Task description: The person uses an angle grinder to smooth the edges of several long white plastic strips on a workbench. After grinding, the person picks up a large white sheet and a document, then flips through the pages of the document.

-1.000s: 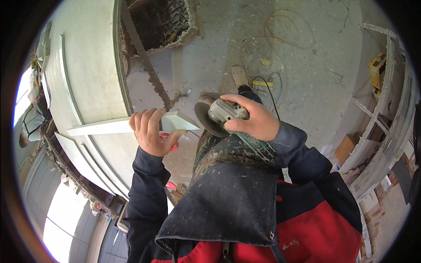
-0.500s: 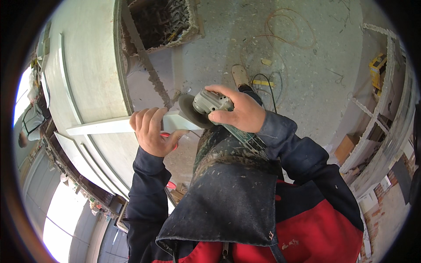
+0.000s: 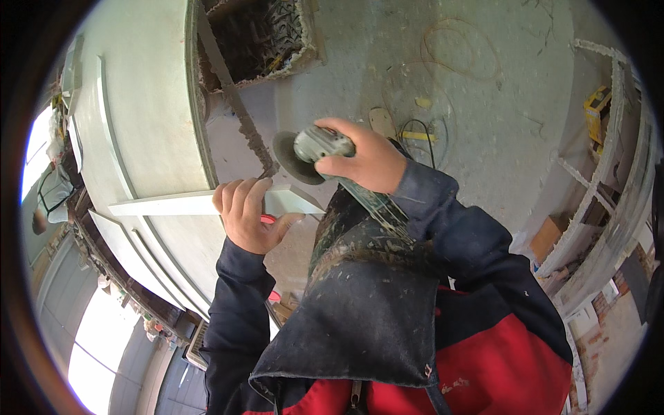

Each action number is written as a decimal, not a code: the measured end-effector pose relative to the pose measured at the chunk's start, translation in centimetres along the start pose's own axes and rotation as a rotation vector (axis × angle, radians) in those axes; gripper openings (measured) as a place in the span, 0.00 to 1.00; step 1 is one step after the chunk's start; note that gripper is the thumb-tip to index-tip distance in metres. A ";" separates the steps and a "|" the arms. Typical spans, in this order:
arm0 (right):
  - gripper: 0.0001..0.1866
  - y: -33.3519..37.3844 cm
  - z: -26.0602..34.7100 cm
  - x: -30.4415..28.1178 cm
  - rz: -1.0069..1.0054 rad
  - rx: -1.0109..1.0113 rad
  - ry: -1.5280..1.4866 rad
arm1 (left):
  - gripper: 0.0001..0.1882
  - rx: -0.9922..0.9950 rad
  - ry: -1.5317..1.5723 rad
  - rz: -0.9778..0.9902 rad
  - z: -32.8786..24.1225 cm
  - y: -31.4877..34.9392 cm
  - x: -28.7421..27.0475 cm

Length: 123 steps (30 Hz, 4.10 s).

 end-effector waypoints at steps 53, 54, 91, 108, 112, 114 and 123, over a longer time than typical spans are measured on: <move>0.44 7.6 1.1 -1.0 0.135 -0.028 0.136 | 0.43 -0.001 -0.028 -0.024 -0.2 -0.4 -0.2; 0.42 7.8 1.1 -1.0 0.117 -0.039 0.150 | 0.43 -0.004 -0.027 -0.025 -0.1 -0.5 -0.2; 0.38 5.2 -6.5 -1.5 0.170 0.120 -0.141 | 0.41 -0.003 -0.027 -0.054 -0.3 -0.3 -0.1; 0.39 3.1 -1.9 -0.3 0.493 0.117 -0.246 | 0.38 0.009 -0.007 -0.066 -0.6 -0.3 -0.4; 0.41 4.3 -2.7 -0.5 0.483 0.156 -0.216 | 0.41 0.008 -0.044 -0.053 -0.3 0.0 0.0; 0.40 4.6 -3.3 -0.4 0.474 0.187 -0.229 | 0.41 0.005 -0.043 -0.057 -0.3 -0.1 0.0; 0.36 4.4 -6.9 -0.3 0.297 0.181 -0.334 | 0.38 0.002 -0.021 -0.069 -0.4 -0.3 -0.3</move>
Point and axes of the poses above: each hand's wrist, its own y-axis away from the middle knuckle, its own x-axis out of the palm, z = x × y, the point moved 10 cm from there along -y, towards the middle knuckle, and after that the axes turned 2 degrees about -x, right-handed, at the moved point
